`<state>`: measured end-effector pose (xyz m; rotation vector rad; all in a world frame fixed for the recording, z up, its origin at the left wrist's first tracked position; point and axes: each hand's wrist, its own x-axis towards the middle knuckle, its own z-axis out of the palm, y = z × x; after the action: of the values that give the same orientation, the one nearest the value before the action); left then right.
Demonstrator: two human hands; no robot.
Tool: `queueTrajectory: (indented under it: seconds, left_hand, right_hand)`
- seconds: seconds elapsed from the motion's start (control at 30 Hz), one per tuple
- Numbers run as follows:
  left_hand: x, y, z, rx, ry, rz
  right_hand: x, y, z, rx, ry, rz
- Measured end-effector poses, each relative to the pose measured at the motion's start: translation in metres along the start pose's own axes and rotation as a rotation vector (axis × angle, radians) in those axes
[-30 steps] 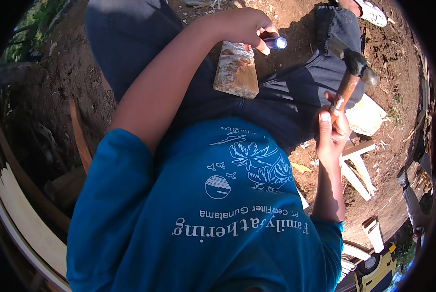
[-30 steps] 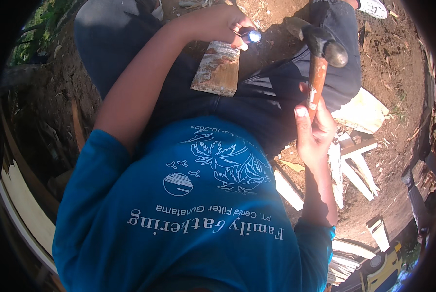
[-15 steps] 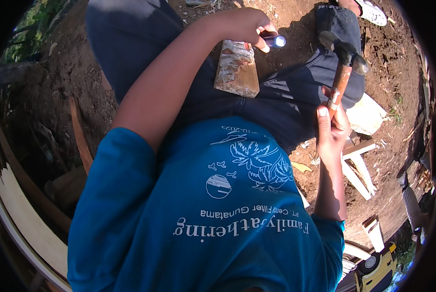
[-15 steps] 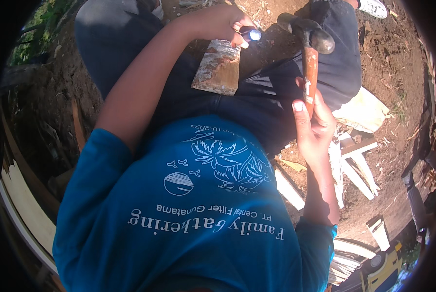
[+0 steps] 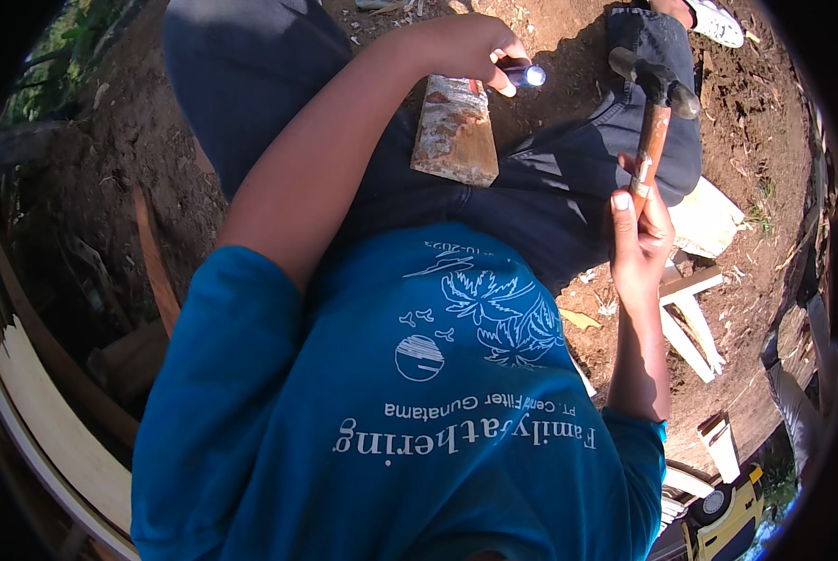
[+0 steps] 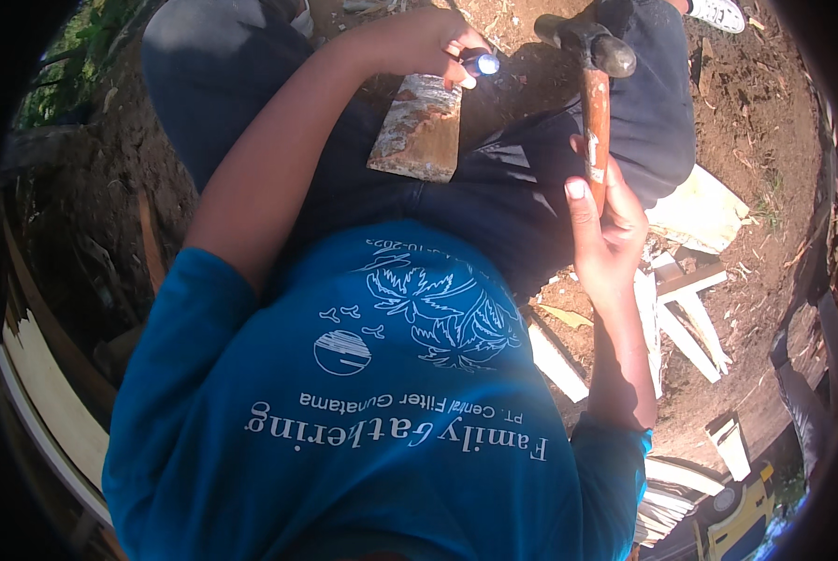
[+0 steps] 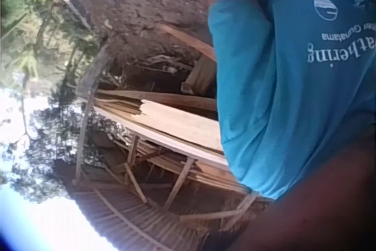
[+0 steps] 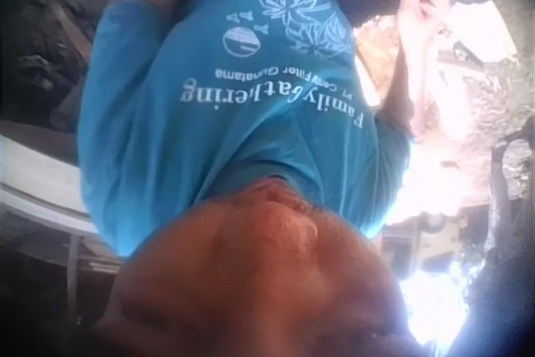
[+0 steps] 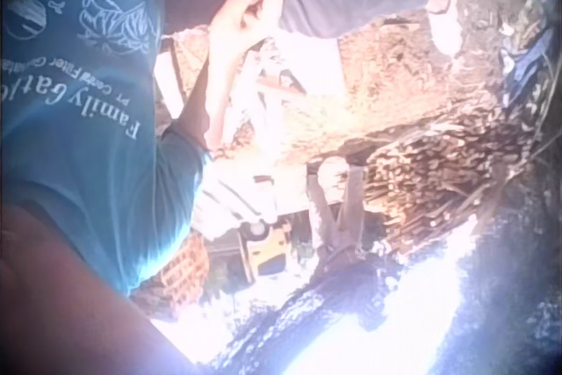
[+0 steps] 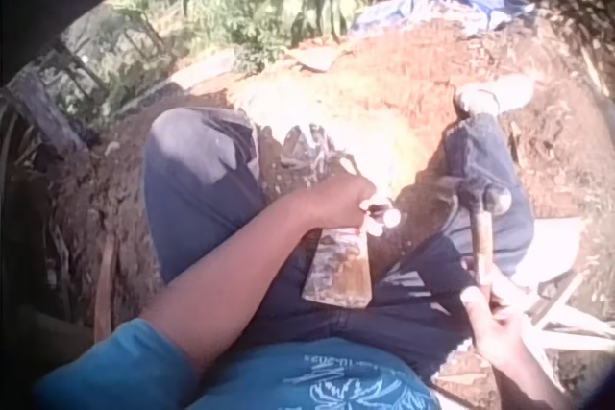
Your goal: The person sits on the ground and uses a hammer to strike a blue-handled tool against a wooden block, then uses a knife to carve and trim small wooden pieces.
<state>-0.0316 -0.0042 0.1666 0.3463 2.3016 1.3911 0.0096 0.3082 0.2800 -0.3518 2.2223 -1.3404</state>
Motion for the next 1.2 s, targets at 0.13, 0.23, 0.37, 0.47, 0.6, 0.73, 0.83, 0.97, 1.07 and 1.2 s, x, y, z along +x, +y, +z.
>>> queueTrajectory:
  seconds: [0.13, 0.23, 0.37, 0.47, 0.6, 0.73, 0.83, 0.97, 1.07, 1.2]
  left_hand:
    - [0.001, -0.009, 0.003, 0.082, 0.056, 0.082]
    - [0.002, -0.015, 0.007, 0.048, 0.049, 0.085]
    - [0.004, -0.013, 0.004, 0.090, 0.027, 0.080]
    - [0.004, -0.009, 0.005, 0.018, 0.004, -0.001]
    - [0.002, -0.014, 0.006, 0.010, 0.023, 0.063]
    - [0.003, -0.008, 0.003, 0.007, 0.026, -0.004]
    - [0.009, -0.022, -0.001, 0.150, 0.014, 0.086]
    - [0.010, -0.041, 0.009, 0.154, 0.038, 0.122]
    - [0.011, -0.023, 0.004, 0.109, 0.023, -0.005]
    - [0.007, -0.020, -0.006, -0.039, 0.179, 0.043]
  right_hand:
    - [0.008, 0.003, 0.001, -0.042, -0.059, 0.093]
    - [-0.010, 0.000, 0.005, 0.071, -0.005, -0.013]
    - [0.001, -0.004, 0.012, -0.061, -0.102, 0.133]
    - [-0.001, -0.006, 0.013, 0.045, 0.034, -0.009]
    - [0.013, 0.008, 0.008, -0.079, -0.026, 0.082]
    - [0.011, -0.009, 0.008, 0.023, 0.053, -0.026]
    - [0.022, -0.001, 0.003, -0.082, -0.075, 0.074]
    - [0.013, -0.007, 0.009, -0.042, -0.002, -0.002]
    - [0.007, -0.009, 0.013, 0.028, 0.028, -0.006]
    - [0.000, -0.003, 0.012, 0.063, 0.033, 0.059]
